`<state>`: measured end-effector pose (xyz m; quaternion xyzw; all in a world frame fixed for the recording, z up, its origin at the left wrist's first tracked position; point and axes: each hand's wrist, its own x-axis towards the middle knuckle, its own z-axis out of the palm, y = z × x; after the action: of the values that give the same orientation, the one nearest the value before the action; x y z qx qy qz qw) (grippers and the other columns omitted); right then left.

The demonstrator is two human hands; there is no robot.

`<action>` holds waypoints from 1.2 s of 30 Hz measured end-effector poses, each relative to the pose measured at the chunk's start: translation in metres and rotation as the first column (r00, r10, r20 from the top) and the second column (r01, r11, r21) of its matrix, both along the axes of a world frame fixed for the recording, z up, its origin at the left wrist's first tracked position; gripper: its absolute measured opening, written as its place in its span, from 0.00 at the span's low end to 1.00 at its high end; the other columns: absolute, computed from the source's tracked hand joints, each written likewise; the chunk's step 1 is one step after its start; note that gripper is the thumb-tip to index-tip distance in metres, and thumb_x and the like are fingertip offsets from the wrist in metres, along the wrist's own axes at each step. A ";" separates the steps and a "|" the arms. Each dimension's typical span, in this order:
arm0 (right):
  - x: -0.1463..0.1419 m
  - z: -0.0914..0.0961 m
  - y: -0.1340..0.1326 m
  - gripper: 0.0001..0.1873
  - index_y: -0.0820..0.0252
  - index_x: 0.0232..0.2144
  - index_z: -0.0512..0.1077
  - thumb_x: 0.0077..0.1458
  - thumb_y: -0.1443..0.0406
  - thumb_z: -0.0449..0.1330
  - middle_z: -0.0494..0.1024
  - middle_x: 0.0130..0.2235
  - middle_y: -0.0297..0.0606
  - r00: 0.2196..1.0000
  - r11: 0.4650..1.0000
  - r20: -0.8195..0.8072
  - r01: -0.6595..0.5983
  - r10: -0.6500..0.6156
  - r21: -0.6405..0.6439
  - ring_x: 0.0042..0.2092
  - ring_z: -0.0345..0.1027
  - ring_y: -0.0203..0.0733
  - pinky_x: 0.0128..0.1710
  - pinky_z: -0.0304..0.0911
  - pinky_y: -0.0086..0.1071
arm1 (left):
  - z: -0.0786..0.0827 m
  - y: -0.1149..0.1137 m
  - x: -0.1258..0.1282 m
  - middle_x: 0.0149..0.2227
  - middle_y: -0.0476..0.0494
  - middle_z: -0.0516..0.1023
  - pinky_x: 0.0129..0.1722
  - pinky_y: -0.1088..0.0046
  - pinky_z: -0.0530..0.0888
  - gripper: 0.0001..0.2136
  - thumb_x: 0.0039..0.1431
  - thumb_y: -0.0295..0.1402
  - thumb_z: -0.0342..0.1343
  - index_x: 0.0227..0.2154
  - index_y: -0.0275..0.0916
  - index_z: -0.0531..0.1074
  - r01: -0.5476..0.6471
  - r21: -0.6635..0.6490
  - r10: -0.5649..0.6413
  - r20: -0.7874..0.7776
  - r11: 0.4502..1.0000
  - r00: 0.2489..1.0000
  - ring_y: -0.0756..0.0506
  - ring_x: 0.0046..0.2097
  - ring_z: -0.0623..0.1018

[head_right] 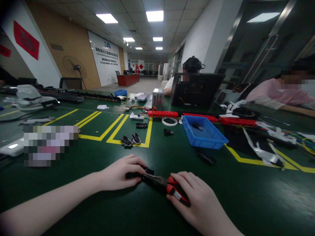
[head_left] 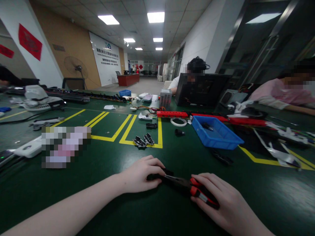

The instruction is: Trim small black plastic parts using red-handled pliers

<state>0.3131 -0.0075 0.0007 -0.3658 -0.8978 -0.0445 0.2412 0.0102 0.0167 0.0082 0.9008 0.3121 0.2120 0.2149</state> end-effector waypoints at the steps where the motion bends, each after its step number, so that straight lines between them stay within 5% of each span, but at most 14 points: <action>1: 0.000 -0.001 0.000 0.20 0.55 0.52 0.69 0.58 0.58 0.59 0.78 0.45 0.41 1.000 1.000 -0.004 0.000 0.000 -0.001 0.42 0.75 0.42 0.39 0.74 0.33 | 0.000 0.000 0.000 0.51 0.43 0.74 0.50 0.62 0.71 0.11 0.61 0.27 0.59 0.46 0.41 0.75 0.005 0.003 -0.005 -0.001 1.000 1.000 0.42 0.50 0.72; 22: -0.007 0.011 0.001 0.17 0.56 0.47 0.70 0.56 0.59 0.61 0.80 0.43 0.41 0.999 0.999 0.034 0.006 -0.007 0.041 0.41 0.75 0.44 0.40 0.72 0.38 | -0.002 0.001 -0.001 0.52 0.43 0.74 0.50 0.63 0.71 0.10 0.64 0.28 0.56 0.48 0.42 0.74 0.033 0.055 -0.032 -0.016 0.998 0.999 0.42 0.50 0.72; 29: 0.000 0.009 0.005 0.17 0.53 0.45 0.71 0.53 0.57 0.63 0.80 0.42 0.38 0.994 0.994 0.111 0.004 -0.016 0.106 0.49 0.72 0.51 0.56 0.58 0.52 | 0.001 -0.001 -0.001 0.52 0.43 0.74 0.50 0.62 0.71 0.12 0.65 0.29 0.56 0.50 0.43 0.73 0.020 0.053 -0.018 -0.052 0.998 0.998 0.42 0.50 0.72; 36: 0.008 0.009 0.006 0.18 0.52 0.46 0.71 0.54 0.56 0.62 0.80 0.42 0.38 0.993 0.990 0.112 0.016 -0.032 0.141 0.50 0.71 0.51 0.57 0.56 0.53 | 0.000 -0.001 -0.001 0.52 0.42 0.74 0.49 0.62 0.71 0.12 0.65 0.29 0.56 0.50 0.43 0.73 0.021 0.043 -0.018 -0.047 0.999 0.999 0.42 0.49 0.72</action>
<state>0.3210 -0.0013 0.0101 -0.3556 -0.9003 -0.1310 0.2142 0.0088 0.0161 0.0087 0.9130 0.3036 0.1954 0.1897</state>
